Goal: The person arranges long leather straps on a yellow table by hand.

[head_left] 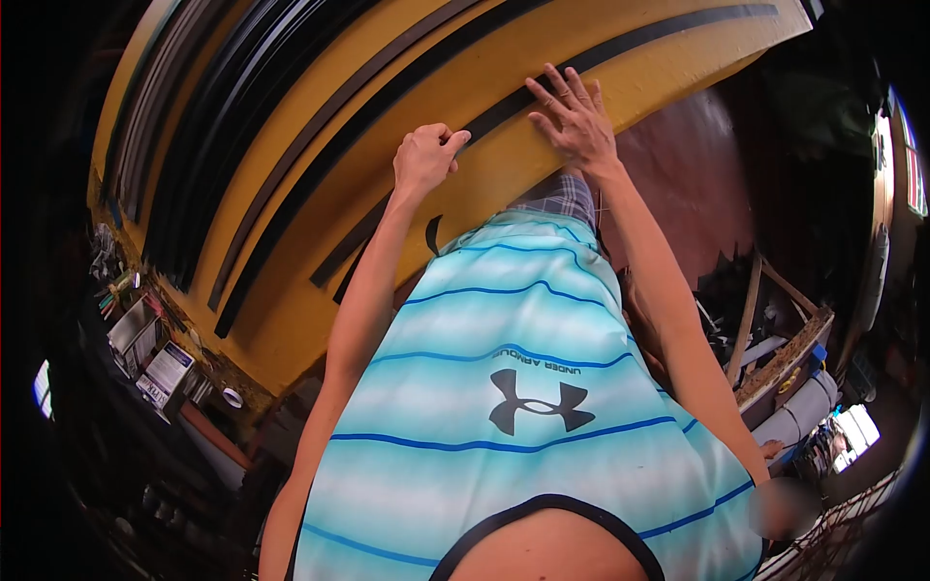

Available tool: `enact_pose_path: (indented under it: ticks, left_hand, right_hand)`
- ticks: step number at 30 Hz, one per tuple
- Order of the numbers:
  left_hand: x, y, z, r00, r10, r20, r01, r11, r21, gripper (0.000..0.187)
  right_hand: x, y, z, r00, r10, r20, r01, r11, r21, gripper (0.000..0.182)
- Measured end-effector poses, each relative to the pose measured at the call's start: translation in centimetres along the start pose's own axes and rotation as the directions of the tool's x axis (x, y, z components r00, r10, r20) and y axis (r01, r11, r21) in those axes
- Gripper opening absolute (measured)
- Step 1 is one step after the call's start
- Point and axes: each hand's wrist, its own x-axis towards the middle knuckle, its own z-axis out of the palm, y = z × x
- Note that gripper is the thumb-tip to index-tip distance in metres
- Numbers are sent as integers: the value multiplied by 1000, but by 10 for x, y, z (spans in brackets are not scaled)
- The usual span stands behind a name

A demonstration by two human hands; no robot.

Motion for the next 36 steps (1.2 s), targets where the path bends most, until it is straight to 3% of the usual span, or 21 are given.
enact_pose_path:
  ticks: [5, 7, 8, 10, 11, 12, 14, 18, 21, 23, 26, 27, 30, 32, 34, 35, 36]
  left_hand:
    - [5, 1, 0, 1000, -23, 11, 23, 1000, 6, 39]
    - [4, 2, -2, 999, -18, 49, 18, 1000, -16, 38]
    - [3, 2, -2, 999, -25, 40, 25, 1000, -14, 38]
    - [4, 2, -5, 997, -35, 68, 38, 998, -45, 38]
    - [8, -1, -5, 997, -25, 80, 28, 999, -46, 36]
    - [8, 1, -7, 997, -19, 80, 22, 999, -39, 36]
    - [7, 6, -8, 993, -19, 113, 25, 998, -52, 36]
    - [6, 6, -14, 993, 6, 121, -6, 1000, -4, 34]
    - [5, 1, -19, 980, 57, 193, -32, 991, -130, 33]
    - [1, -2, -34, 896, 181, 407, -111, 975, -191, 32]
    - [0, -14, -48, 846, 232, 479, -159, 969, -188, 43]
    - [0, -13, -59, 824, 160, 543, -89, 984, -155, 46]
    - [-12, -11, -67, 860, 58, 507, -42, 998, -43, 47]
    - [-13, -16, -62, 865, 61, 497, -60, 998, -18, 47]
    - [-12, -20, -48, 924, 165, 344, -173, 985, -8, 45]
    - [-9, -28, -37, 944, 206, 259, -176, 975, -136, 42]
    - [-11, -23, -34, 944, 204, 260, -173, 976, -135, 42]
  right_hand:
    - [14, 63, -14, 986, 158, 46, -145, 967, -211, 64]
    - [23, 62, -13, 945, 241, -220, -292, 926, -238, 64]
    - [25, 60, -10, 947, 236, -221, -285, 931, -229, 64]
    - [32, 21, -35, 999, -30, -41, 31, 999, 31, 57]
    - [36, -8, -38, 990, -133, -39, 138, 976, 169, 52]
    - [40, -28, -40, 961, -276, 26, 266, 946, 184, 52]
    - [45, -50, -26, 909, -415, 37, 402, 897, 185, 47]
    - [56, -47, -9, 883, -456, 112, 429, 881, 202, 41]
    - [58, -37, -11, 859, -503, 99, 483, 858, 174, 36]
    - [58, -36, -15, 844, -514, 154, 486, 854, 187, 34]
    - [56, -32, -12, 832, -544, 110, 529, 837, 137, 45]
    - [55, -29, -12, 835, -539, 109, 525, 840, 137, 45]
    - [56, -16, -18, 854, -515, 74, 503, 854, 131, 45]
    - [61, -9, -22, 871, -476, 125, 458, 877, 145, 35]
    - [63, -6, -26, 871, -463, 165, 434, 882, 182, 46]
    - [64, -7, -30, 899, -390, 200, 347, 912, 216, 46]
    - [62, -8, -30, 918, -316, 239, 257, 934, 247, 45]
